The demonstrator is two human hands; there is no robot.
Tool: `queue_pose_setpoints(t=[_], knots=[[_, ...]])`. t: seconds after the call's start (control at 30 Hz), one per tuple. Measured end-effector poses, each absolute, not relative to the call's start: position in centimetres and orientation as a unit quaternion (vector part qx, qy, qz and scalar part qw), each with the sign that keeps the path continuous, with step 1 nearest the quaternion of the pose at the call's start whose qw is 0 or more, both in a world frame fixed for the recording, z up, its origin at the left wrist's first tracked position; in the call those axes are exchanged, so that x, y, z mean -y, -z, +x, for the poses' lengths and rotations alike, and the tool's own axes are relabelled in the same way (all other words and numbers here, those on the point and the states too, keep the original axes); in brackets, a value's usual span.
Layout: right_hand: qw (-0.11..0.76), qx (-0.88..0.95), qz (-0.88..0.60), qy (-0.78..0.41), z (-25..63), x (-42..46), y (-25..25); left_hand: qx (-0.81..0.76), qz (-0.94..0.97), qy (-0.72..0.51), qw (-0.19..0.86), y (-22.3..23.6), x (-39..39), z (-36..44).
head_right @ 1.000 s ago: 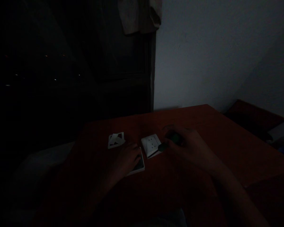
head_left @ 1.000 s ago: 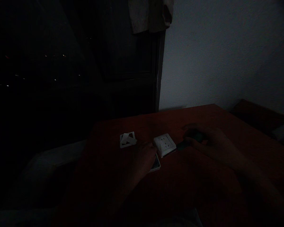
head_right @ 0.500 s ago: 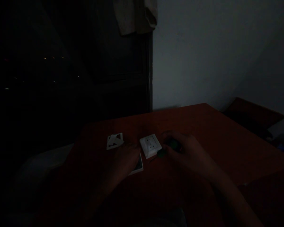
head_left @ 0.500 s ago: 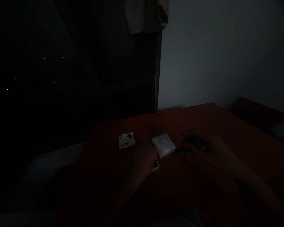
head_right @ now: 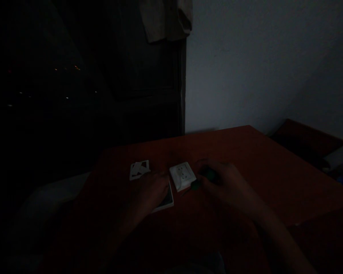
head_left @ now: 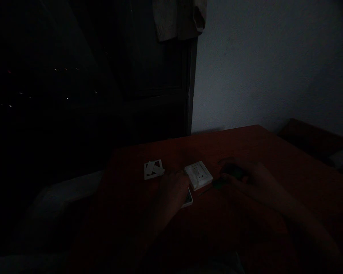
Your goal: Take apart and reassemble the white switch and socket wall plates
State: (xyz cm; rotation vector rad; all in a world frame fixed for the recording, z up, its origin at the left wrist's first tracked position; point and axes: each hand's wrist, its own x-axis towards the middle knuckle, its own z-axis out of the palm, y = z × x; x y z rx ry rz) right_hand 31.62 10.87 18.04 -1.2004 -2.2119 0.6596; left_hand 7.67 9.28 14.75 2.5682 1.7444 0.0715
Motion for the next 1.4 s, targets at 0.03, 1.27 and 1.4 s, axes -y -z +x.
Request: queue_pose_setpoints(t=[0.03, 1.27, 1.4], knots=[[0.265, 0.819, -0.446, -0.244, 31.6, -10.9, -18.1, -0.560, 0.828, -0.031, 0.020, -15.1, -9.2, 7.4], [0.339, 0.791, -0.442, -0.255, 27.7, -10.8, -18.1, -0.701, 0.693, -0.140, 0.096, -8.2, -5.9, -4.7], [0.343, 0.798, -0.420, -0.264, 26.1, -11.0, -17.9, -0.706, 0.686, -0.147, 0.097, -8.3, -6.1, -4.1]])
